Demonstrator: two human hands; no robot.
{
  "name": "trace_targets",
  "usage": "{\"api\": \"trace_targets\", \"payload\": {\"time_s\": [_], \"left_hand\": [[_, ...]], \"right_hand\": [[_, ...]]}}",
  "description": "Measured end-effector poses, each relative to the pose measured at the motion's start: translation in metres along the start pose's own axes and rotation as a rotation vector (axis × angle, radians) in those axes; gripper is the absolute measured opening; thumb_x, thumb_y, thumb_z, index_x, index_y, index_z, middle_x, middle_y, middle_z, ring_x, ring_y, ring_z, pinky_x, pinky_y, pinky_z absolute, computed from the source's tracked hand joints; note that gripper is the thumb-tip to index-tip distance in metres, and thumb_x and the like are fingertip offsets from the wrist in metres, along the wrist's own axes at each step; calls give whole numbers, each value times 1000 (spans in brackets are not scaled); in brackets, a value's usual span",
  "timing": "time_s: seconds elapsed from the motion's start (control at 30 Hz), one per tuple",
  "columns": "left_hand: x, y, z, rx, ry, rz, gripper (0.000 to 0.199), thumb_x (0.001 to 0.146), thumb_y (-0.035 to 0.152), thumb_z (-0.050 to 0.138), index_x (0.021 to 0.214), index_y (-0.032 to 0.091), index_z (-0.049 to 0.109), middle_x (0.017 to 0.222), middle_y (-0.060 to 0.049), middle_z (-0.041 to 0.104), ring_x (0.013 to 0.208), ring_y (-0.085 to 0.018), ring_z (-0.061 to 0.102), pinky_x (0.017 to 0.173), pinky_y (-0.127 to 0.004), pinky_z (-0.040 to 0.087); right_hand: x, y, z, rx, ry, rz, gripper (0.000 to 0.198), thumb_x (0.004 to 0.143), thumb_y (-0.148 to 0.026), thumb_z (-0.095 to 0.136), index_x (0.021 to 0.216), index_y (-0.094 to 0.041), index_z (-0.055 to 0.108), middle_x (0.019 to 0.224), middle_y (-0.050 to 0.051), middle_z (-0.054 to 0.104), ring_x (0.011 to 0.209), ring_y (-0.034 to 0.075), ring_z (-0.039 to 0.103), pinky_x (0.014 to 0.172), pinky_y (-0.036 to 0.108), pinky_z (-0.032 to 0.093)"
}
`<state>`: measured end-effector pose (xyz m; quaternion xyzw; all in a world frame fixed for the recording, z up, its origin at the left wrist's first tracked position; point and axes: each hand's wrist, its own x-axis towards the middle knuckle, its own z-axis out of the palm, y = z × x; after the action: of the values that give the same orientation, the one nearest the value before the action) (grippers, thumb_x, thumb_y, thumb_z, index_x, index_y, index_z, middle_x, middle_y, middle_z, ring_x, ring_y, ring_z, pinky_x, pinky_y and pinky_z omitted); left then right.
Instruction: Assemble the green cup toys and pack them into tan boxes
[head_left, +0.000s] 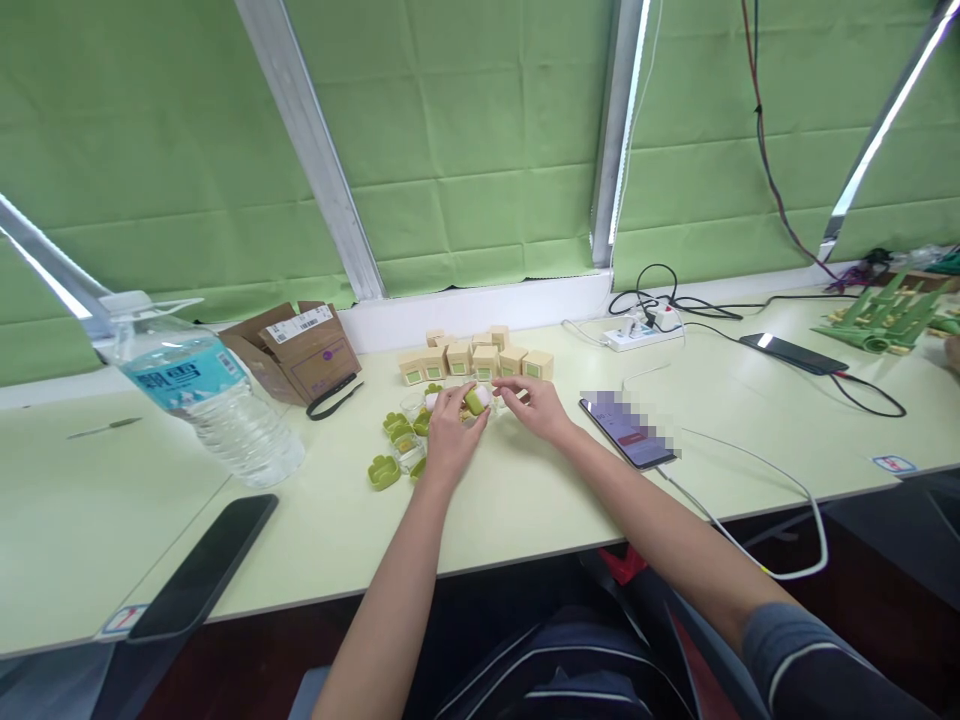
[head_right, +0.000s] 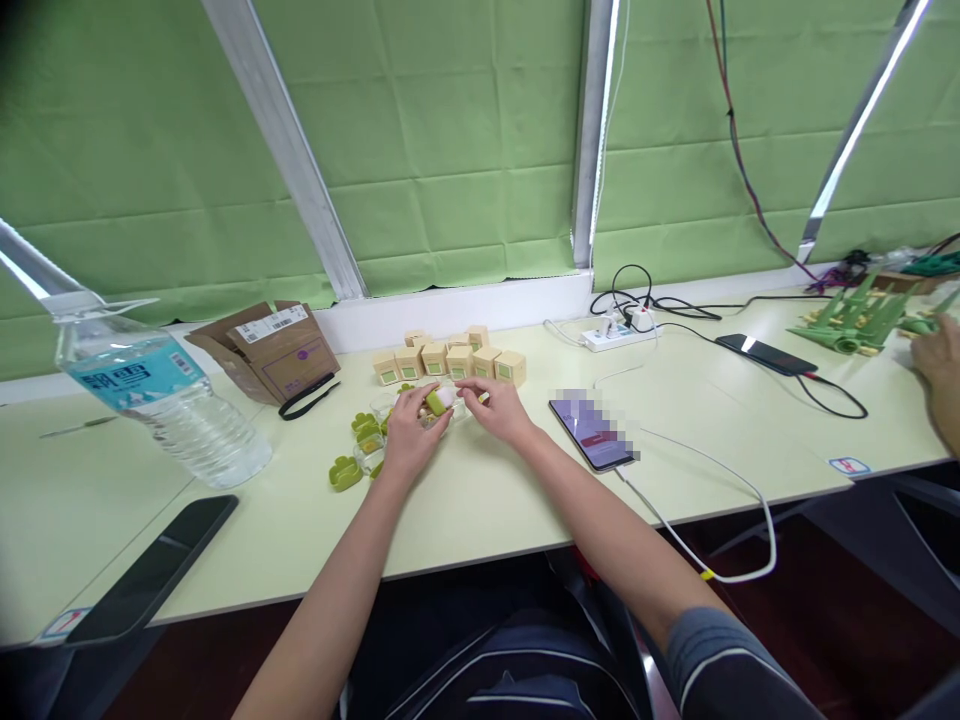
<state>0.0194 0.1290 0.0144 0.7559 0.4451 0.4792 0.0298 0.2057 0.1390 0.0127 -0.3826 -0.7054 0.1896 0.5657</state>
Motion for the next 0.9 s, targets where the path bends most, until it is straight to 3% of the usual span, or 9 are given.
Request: {"api": "trace_targets", "payload": {"time_s": [0.2,0.47,0.67,0.9], "left_hand": [[0,1,-1,12,25,-12,45,83,21,74,126,23,62,117,-8,63,109,-24,63,98,-38,52],[0,-2,0,28,22,-2,45,83,20,74,126,22,62,117,-9,63,109,-24,64,98,-39,52],[-1,-3,1,37,-9,-12,44,82,20,74,125,22,63,118,-9,64,110,-24,64,99,-39,52],[-1,-3,1,51,-39,-16,44,82,20,74,124,23,63,117,-8,65,111,-25,63,98,-39,51]], "right_hand": [[1,10,0,-144,-45,33,22,89,-17,58,101,-22,76,103,4,77,80,14,68,68,24,55],[-2,14,1,-331,-289,103,33,90,-17,61,123,-20,69,118,9,66,71,11,65,89,32,52],[-5,15,0,-440,-384,151,37,90,-21,65,127,-24,67,115,9,61,76,13,63,86,29,51],[-5,18,1,-422,-374,159,31,90,-22,65,120,-23,68,116,7,59,72,12,62,86,30,50]]}}
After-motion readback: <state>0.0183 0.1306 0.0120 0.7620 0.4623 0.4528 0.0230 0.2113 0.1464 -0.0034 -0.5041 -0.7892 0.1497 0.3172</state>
